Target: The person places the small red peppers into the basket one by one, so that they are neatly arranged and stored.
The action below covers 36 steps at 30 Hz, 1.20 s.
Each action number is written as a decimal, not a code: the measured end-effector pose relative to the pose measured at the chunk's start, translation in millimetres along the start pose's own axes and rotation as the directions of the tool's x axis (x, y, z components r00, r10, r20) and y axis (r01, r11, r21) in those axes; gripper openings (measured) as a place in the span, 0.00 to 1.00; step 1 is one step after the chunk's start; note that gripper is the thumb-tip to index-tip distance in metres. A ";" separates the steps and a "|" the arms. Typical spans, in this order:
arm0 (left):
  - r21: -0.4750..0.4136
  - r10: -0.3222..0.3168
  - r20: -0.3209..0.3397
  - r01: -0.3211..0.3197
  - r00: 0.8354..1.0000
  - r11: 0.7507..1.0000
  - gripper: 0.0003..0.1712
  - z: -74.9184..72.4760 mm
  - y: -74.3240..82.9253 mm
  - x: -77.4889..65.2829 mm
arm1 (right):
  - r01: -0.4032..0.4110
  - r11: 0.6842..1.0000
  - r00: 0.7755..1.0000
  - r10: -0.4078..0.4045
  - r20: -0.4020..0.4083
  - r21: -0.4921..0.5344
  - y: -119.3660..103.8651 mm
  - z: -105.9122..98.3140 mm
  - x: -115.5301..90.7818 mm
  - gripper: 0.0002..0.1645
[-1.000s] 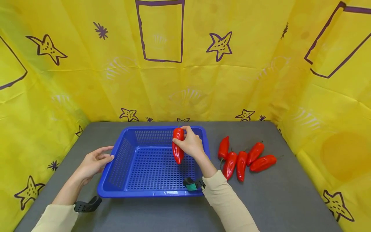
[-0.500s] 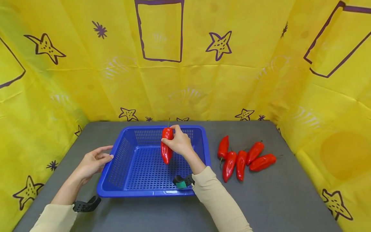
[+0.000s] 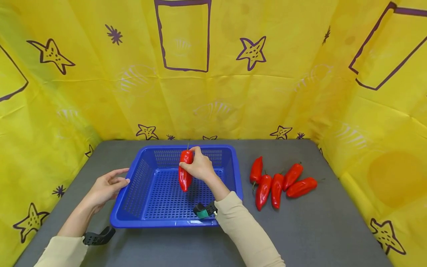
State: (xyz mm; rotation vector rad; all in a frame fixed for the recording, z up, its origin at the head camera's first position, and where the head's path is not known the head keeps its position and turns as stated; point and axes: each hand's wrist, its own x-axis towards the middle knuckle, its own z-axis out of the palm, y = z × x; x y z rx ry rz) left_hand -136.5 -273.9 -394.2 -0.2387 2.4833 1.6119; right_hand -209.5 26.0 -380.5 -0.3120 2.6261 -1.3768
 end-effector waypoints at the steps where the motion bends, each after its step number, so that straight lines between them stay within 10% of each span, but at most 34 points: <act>1: -0.002 0.000 0.000 0.000 1.000 1.000 0.35 -0.2 -0.1 -0.2 | 0.003 1.000 1.000 -0.003 0.003 0.004 -0.3 0.9 0.5 0.35; 36: -0.009 -0.017 -0.001 0.017 1.000 1.000 0.35 1.5 1.3 1.0 | -0.028 0.999 0.968 0.022 0.250 0.021 -26.9 49.7 21.3 0.33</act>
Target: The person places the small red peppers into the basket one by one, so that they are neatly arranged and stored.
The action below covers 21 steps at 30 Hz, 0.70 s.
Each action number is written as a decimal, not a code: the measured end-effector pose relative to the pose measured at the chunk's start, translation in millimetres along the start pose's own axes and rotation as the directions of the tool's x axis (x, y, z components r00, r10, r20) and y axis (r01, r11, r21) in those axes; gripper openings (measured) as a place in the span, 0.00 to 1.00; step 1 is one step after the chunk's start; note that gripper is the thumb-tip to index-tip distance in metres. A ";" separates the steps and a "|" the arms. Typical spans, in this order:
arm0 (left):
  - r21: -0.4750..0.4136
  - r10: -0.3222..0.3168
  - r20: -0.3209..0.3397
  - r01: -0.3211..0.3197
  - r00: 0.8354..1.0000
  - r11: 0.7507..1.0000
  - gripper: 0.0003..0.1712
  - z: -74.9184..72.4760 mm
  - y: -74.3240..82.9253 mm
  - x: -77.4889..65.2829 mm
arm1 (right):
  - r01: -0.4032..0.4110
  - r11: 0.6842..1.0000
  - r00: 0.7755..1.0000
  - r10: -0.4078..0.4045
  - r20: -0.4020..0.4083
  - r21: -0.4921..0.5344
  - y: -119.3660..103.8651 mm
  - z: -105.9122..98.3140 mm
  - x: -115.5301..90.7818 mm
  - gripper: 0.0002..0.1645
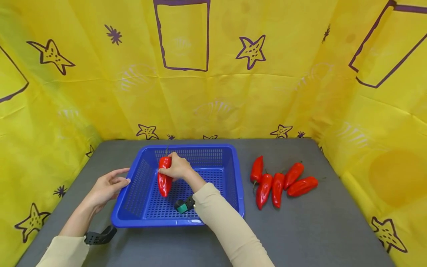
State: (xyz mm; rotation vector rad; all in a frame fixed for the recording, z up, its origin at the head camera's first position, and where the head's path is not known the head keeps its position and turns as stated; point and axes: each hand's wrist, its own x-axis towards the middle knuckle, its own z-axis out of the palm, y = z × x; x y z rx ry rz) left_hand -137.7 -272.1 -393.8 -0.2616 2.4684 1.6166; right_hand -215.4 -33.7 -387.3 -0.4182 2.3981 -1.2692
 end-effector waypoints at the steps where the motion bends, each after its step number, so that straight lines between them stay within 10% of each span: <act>1: -0.003 0.004 0.000 -0.004 1.000 1.000 0.35 -0.1 -0.3 -0.2 | -0.003 1.000 1.000 0.003 0.008 0.000 1.0 1.2 1.1 0.33; 21: -0.012 -0.008 0.000 0.008 1.000 1.000 0.36 -1.2 -1.9 -1.3 | -0.100 0.995 0.993 0.099 0.070 0.021 11.4 20.5 16.6 0.32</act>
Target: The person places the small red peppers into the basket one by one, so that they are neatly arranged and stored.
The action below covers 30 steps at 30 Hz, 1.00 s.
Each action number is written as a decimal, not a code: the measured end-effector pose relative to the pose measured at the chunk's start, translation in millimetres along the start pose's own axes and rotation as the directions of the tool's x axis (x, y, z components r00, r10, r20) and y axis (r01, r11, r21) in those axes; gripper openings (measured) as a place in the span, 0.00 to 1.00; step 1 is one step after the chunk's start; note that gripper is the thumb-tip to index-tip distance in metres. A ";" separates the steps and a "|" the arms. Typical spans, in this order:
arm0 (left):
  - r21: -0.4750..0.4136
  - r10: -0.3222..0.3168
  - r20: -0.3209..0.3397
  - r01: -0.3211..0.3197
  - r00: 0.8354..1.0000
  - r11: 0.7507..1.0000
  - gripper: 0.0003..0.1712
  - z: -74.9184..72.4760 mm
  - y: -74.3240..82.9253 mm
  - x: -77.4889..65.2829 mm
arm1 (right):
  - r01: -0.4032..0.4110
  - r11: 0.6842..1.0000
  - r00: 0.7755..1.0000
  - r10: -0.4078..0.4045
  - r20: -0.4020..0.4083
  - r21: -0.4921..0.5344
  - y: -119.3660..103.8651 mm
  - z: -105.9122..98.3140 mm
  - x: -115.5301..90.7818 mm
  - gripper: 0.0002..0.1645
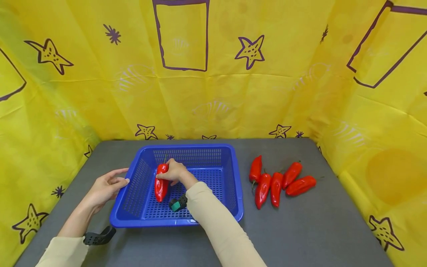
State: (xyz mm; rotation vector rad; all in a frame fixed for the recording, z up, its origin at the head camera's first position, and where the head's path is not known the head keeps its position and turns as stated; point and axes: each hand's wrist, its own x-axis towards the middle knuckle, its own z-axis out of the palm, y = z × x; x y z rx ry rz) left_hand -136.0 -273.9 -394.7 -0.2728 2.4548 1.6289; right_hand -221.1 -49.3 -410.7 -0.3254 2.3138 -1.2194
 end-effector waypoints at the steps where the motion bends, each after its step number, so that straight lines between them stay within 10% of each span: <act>1: -0.001 -0.002 0.002 0.002 1.000 1.000 0.36 0.0 -0.1 0.0 | -0.008 1.000 1.000 0.008 0.005 -0.002 0.6 1.0 0.4 0.32; 30: 0.026 -0.012 0.002 0.012 1.000 1.000 0.36 -0.8 -1.2 1.5 | -0.045 0.997 0.996 0.049 0.074 -0.055 2.1 25.6 11.5 0.33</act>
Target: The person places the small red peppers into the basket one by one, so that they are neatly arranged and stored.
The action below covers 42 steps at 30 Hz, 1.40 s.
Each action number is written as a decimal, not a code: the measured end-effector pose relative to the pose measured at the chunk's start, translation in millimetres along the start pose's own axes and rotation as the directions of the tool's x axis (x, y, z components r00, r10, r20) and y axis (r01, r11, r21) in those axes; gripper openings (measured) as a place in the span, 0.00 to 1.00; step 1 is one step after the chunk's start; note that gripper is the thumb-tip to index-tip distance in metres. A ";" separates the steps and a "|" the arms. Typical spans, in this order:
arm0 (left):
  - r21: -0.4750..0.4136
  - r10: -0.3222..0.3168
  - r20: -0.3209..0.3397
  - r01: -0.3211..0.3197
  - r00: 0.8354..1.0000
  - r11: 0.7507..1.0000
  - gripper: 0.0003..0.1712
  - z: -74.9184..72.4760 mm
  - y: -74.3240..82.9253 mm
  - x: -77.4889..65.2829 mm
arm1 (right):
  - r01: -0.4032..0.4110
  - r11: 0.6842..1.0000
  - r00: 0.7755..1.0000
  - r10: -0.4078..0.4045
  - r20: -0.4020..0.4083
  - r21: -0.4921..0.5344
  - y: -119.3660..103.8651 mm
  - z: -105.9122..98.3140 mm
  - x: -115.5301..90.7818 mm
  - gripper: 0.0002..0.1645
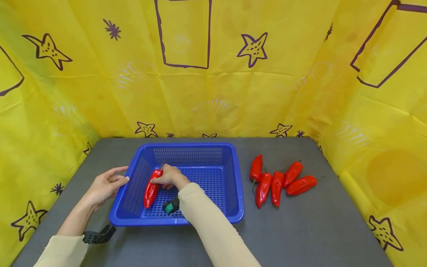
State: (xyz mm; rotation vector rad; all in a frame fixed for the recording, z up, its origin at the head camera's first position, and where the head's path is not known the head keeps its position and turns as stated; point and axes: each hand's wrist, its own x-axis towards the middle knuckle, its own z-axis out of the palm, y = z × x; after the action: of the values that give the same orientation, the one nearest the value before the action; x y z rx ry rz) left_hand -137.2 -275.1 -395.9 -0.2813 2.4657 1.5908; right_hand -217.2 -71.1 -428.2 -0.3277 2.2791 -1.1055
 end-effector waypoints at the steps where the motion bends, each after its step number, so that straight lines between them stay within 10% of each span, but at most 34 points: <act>1: 0.000 0.003 0.003 -0.003 1.000 1.000 0.36 0.0 0.3 0.2 | -0.003 1.000 1.000 0.003 -0.001 -0.002 -0.2 0.6 0.3 0.33; 42: -0.006 -0.008 0.015 0.009 1.000 1.000 0.37 -0.9 2.3 -0.5 | 0.010 0.984 0.998 -0.020 -0.054 -0.180 -13.2 -8.9 -7.0 0.31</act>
State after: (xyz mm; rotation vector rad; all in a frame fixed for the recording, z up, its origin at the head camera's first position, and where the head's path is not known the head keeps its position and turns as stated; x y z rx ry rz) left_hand -137.4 -275.1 -393.4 -0.2791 2.4458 1.5908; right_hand -217.2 -70.6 -410.8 -0.3900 2.4358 -0.9291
